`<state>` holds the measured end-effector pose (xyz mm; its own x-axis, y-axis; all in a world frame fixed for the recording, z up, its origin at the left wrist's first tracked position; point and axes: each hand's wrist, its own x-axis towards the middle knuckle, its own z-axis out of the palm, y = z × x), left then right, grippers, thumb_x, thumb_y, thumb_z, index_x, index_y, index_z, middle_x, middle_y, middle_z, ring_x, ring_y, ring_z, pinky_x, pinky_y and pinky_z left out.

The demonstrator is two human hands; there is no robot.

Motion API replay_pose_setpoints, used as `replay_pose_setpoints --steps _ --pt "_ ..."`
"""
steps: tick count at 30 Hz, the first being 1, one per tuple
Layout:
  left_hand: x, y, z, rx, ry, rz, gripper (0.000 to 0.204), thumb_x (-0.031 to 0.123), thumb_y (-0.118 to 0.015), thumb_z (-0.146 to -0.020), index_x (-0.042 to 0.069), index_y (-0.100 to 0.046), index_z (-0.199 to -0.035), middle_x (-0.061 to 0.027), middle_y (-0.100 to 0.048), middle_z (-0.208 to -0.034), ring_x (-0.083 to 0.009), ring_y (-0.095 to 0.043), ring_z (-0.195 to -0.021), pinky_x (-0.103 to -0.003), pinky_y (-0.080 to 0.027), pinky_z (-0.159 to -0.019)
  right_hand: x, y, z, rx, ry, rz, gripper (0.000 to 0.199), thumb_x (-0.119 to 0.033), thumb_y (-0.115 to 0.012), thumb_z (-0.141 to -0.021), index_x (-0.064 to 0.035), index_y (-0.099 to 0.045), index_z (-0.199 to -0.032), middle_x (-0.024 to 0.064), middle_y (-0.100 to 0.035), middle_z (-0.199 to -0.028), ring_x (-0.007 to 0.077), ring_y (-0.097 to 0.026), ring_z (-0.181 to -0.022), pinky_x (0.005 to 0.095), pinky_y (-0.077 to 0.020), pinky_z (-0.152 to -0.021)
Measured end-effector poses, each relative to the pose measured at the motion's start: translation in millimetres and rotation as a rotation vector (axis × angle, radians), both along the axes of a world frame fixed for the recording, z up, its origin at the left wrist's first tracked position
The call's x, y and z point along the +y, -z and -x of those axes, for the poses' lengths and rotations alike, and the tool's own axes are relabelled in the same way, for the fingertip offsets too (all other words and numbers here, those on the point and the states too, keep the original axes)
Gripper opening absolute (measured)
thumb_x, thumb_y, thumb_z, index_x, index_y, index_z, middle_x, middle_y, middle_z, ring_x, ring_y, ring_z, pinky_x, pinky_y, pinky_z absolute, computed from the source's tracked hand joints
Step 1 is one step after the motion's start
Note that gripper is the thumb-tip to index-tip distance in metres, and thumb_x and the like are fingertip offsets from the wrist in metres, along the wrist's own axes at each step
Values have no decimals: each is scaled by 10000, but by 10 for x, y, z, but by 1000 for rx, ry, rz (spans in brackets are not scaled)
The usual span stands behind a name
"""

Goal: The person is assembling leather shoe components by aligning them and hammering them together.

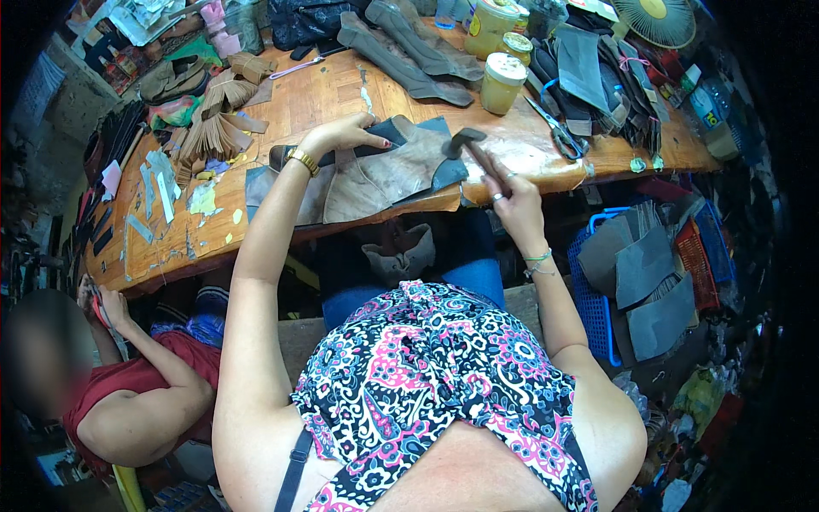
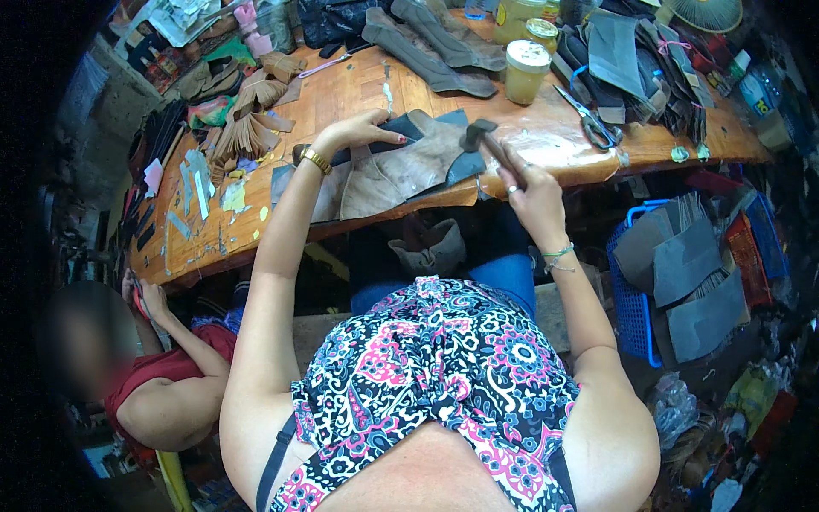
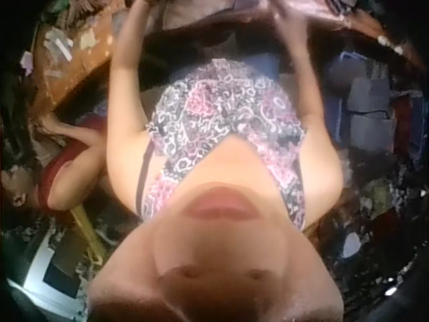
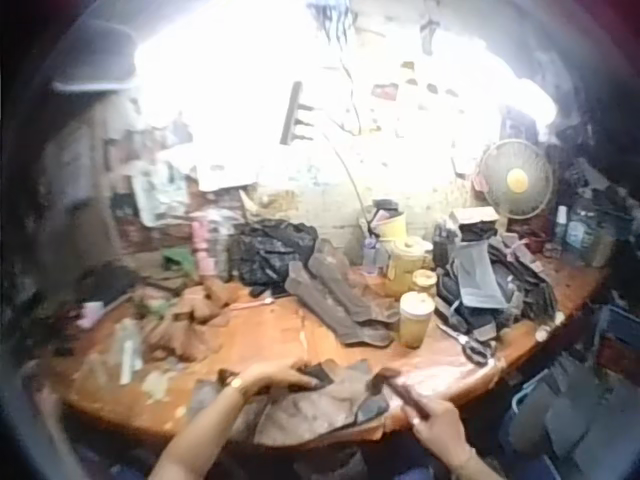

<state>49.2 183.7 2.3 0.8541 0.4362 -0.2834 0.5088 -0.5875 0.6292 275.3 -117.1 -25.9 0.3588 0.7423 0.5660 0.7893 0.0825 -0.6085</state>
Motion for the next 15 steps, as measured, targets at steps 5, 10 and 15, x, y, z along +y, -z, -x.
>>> replay_pose_setpoints --steps 5,10,15 --pt "-264 -126 118 -44 -64 63 520 420 -712 -934 -27 -630 -1185 -99 -651 -1065 -163 -576 -996 -314 -459 -885 21 -302 -160 -77 84 186 432 -197 -736 -915 -143 -676 -1340 237 -711 -984 402 -692 -886 444 -532 -789" --pt "-611 -243 244 -180 -231 88 604 286 -632 -956 -104 -479 -1391 -222 -608 -1331 -244 -570 -1223 -310 -409 -1067 404 -596 -90 -87 -25 -306 449 -161 -729 -934 -33 -646 -1356 215 -731 -1137 329 -728 -979 362 -538 -839" --pt "-472 350 272 -343 -400 -158 474 195 -645 -880 -136 -560 -1210 -321 -681 -1114 -396 -685 -1079 -417 -518 -945 1079 -320 264 79 -221 -318 470 -142 -718 -950 1 -610 -1384 197 -745 -1162 244 -730 -1042 361 -541 -923"
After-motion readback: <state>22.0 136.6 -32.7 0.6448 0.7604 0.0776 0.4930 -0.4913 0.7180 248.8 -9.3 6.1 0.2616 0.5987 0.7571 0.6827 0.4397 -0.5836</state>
